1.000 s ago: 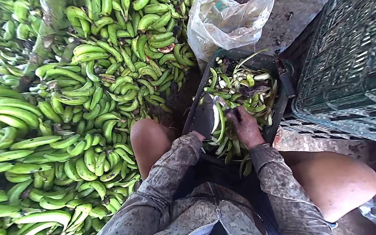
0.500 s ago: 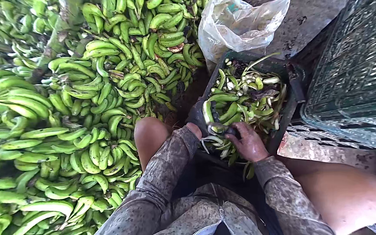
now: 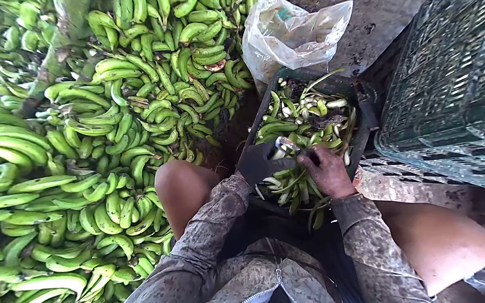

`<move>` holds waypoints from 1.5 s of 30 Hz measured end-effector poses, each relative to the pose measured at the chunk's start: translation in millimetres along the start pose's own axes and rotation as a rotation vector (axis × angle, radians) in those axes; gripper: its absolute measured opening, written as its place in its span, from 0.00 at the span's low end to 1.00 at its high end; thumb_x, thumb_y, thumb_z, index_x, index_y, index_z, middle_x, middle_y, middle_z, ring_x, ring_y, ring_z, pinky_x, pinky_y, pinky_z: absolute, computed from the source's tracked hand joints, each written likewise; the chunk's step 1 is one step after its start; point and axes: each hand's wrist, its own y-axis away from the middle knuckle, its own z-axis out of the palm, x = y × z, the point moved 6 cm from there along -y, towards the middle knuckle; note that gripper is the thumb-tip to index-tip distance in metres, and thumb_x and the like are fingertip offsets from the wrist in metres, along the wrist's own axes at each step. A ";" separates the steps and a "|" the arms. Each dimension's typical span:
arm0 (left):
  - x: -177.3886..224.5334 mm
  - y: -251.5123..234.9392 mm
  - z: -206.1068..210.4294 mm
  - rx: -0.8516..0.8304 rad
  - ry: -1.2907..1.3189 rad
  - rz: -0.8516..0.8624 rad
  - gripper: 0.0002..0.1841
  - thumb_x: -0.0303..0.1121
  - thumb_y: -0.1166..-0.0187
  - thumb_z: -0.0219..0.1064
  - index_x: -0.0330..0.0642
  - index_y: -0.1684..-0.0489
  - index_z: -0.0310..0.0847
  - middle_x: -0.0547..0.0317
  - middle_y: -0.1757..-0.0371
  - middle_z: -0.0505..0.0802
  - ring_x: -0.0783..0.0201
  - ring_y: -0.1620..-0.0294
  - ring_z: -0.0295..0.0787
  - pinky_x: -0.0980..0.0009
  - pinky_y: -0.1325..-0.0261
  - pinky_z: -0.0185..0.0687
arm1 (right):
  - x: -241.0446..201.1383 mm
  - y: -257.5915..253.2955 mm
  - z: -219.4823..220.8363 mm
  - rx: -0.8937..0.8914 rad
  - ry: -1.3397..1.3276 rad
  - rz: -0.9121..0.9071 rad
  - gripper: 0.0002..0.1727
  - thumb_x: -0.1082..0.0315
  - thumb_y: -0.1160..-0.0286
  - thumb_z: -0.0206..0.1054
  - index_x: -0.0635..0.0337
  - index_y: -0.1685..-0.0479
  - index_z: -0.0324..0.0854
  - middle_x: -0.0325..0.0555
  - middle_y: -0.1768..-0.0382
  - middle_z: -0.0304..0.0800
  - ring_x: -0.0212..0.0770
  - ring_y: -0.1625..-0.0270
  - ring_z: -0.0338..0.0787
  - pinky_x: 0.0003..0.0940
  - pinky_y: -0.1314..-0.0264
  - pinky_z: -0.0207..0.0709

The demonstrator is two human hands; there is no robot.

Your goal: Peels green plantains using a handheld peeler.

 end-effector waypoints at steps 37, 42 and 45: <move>95.2 -11.9 -27.8 0.100 -0.087 -0.072 0.20 0.40 0.15 0.65 0.52 0.26 0.81 0.51 0.41 0.92 0.56 0.45 0.91 0.49 0.39 0.84 | 25.7 39.6 -43.5 -0.115 -0.128 0.428 0.33 0.45 0.13 0.62 0.65 0.23 0.74 0.65 0.30 0.84 0.59 0.27 0.85 0.58 0.22 0.74; 270.6 -45.7 -32.8 0.351 -0.117 0.731 0.22 0.35 0.19 0.68 0.44 0.26 0.82 0.53 0.28 0.88 0.63 0.29 0.85 0.60 0.24 0.80 | 26.9 48.8 -45.1 -0.186 -0.064 0.394 0.37 0.41 0.13 0.60 0.62 0.18 0.71 0.63 0.24 0.80 0.58 0.21 0.80 0.57 0.18 0.71; 390.1 -90.4 -11.4 0.331 -0.100 1.131 0.26 0.33 0.20 0.68 0.38 0.22 0.78 0.41 0.16 0.75 0.53 0.13 0.67 0.59 0.12 0.64 | 19.4 48.9 -43.7 -0.191 -0.055 0.369 0.36 0.41 0.14 0.60 0.62 0.19 0.72 0.62 0.24 0.79 0.58 0.21 0.80 0.57 0.18 0.71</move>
